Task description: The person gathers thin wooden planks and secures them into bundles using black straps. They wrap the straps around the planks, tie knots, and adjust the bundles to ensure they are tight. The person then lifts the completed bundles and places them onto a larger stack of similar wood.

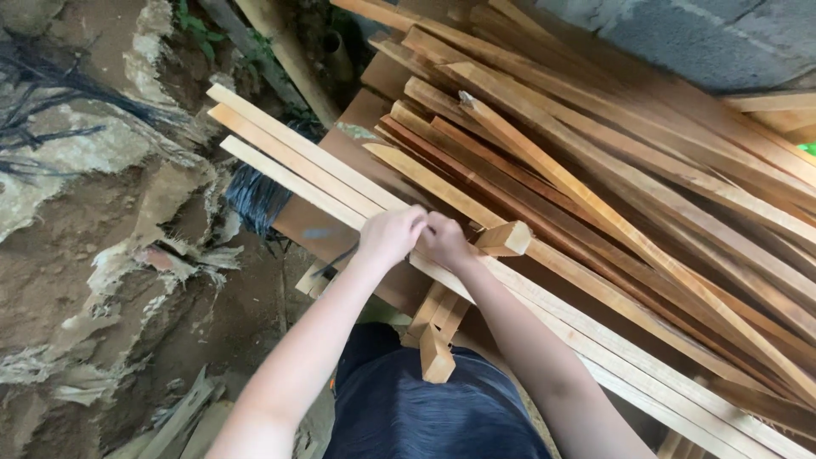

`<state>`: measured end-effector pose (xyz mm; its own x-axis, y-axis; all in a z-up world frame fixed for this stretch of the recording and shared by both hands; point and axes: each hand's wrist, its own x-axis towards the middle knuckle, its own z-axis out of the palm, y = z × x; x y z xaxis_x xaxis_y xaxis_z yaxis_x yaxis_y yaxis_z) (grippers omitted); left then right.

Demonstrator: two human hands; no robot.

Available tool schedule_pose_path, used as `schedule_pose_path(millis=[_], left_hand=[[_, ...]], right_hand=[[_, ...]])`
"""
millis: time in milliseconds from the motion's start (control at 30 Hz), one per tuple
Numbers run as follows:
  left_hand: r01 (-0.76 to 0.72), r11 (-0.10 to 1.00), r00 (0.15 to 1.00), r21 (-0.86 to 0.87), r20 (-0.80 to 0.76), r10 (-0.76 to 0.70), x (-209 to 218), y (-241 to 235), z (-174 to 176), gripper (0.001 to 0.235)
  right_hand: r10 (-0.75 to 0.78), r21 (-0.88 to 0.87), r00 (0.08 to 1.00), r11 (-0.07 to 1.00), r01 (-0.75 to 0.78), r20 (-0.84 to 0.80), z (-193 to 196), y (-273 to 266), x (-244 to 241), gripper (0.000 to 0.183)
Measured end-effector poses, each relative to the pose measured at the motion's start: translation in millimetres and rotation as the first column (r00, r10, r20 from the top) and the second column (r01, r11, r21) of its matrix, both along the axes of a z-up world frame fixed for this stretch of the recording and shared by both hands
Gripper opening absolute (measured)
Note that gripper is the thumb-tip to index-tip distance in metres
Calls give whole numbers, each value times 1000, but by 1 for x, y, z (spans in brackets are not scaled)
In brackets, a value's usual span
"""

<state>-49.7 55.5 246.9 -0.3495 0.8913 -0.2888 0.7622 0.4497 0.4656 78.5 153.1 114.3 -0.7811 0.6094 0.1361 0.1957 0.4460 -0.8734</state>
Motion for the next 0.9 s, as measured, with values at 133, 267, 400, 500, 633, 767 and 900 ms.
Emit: schedule_pose_path(millis=[133, 267, 400, 500, 633, 767, 900], left_hand=[[136, 990, 972, 32, -197, -127, -14, 55, -54, 23], [299, 953, 909, 59, -323, -265, -14, 82, -70, 24], [367, 864, 867, 345, -463, -184, -21, 87, -97, 17], [89, 787, 919, 610, -356, 172, -18, 73, -55, 20], [-232, 546, 924, 805, 8, 382, -10, 13, -10, 8], [-828, 552, 506, 98, 556, 659, 29, -40, -35, 43], [-723, 674, 495, -152, 566, 659, 61, -39, -44, 61]], right_hand=[[66, -126, 996, 989, -74, -65, 5, -2, 3, 7], [98, -257, 994, 960, -107, -49, 4, 2, 15, 10], [95, -246, 995, 964, -101, -36, 50, -1, 14, 20], [108, -329, 993, 937, -115, -38, 61, -6, 17, 29], [107, -325, 994, 940, -106, -16, 34, 3, 15, 29], [80, -304, 996, 948, -91, -49, 55, 2, 12, 32], [80, -309, 996, 947, -87, -35, 31, 1, 13, 36]])
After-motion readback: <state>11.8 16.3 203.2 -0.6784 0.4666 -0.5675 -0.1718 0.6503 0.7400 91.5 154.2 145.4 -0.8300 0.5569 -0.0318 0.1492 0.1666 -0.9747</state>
